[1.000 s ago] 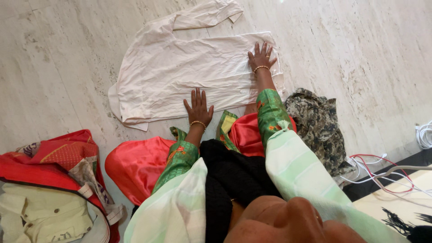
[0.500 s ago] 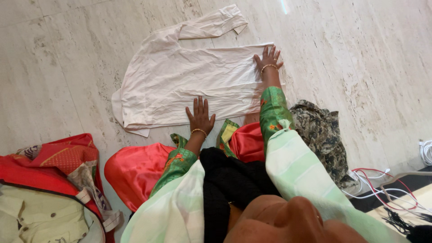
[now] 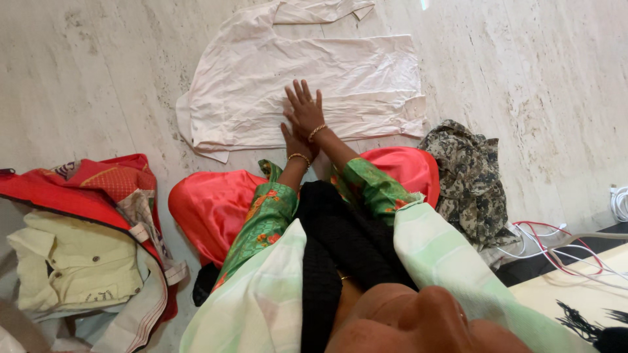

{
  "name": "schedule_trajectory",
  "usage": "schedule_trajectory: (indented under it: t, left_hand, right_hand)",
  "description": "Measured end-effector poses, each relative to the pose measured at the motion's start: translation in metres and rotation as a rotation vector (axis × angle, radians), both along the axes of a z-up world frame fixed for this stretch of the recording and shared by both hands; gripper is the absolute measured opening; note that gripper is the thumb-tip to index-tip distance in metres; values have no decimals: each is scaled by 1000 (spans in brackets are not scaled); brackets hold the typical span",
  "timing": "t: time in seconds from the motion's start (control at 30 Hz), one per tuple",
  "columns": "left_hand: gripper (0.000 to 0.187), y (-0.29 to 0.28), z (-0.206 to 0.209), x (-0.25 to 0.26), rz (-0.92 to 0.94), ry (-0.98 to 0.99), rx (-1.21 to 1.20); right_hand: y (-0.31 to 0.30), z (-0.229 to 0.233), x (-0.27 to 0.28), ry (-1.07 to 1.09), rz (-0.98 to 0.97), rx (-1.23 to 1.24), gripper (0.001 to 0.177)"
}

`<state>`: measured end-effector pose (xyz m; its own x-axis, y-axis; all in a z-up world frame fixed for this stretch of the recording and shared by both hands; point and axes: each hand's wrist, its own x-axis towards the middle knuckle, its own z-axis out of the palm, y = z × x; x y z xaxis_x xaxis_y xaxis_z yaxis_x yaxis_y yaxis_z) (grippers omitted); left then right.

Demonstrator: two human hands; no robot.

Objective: The person folds a white collared shirt by smoothing it out on the floor and bringing the sides and sleeves inward.

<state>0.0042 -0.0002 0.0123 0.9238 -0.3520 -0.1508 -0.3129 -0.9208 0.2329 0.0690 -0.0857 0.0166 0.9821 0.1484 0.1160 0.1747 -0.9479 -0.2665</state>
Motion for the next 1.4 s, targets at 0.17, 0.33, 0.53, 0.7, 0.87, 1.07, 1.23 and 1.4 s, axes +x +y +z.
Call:
schedule_trajectory:
  t: [0.17,0.33,0.53,0.7,0.87,1.07,1.23,1.4]
  left_hand:
    - [81,2,8,-1,-19,-77,83]
    - [66,9,5,0,-51,-147,-43]
    - [71,19,7,-3,-127,-186,-15]
    - [73,33,17,1,-46,-173,-12]
    - [73,57,23,13,78,-81,27]
    - [69,83,13,38,221,-82,51]
    - [73,110,-1,58,311,-172,7]
    - [76,121,-7,72,399,-234,11]
  right_hand:
    - [5,-9,-30,-58,-125,157,74]
    - [-46,-19,-68,60,-192,75,79]
    - [-39,-19,-96,204,-96,33,77]
    - [-32,-12,-94,250,-127,-12,75]
    - [-46,-6,-88,252,-356,-36,77]
    - [-78,-9,-86,309,-961,62,77]
    - [-87,-14,-81,238,-971,-12,80]
    - [-96,-17,-72,204,-919,-23,79]
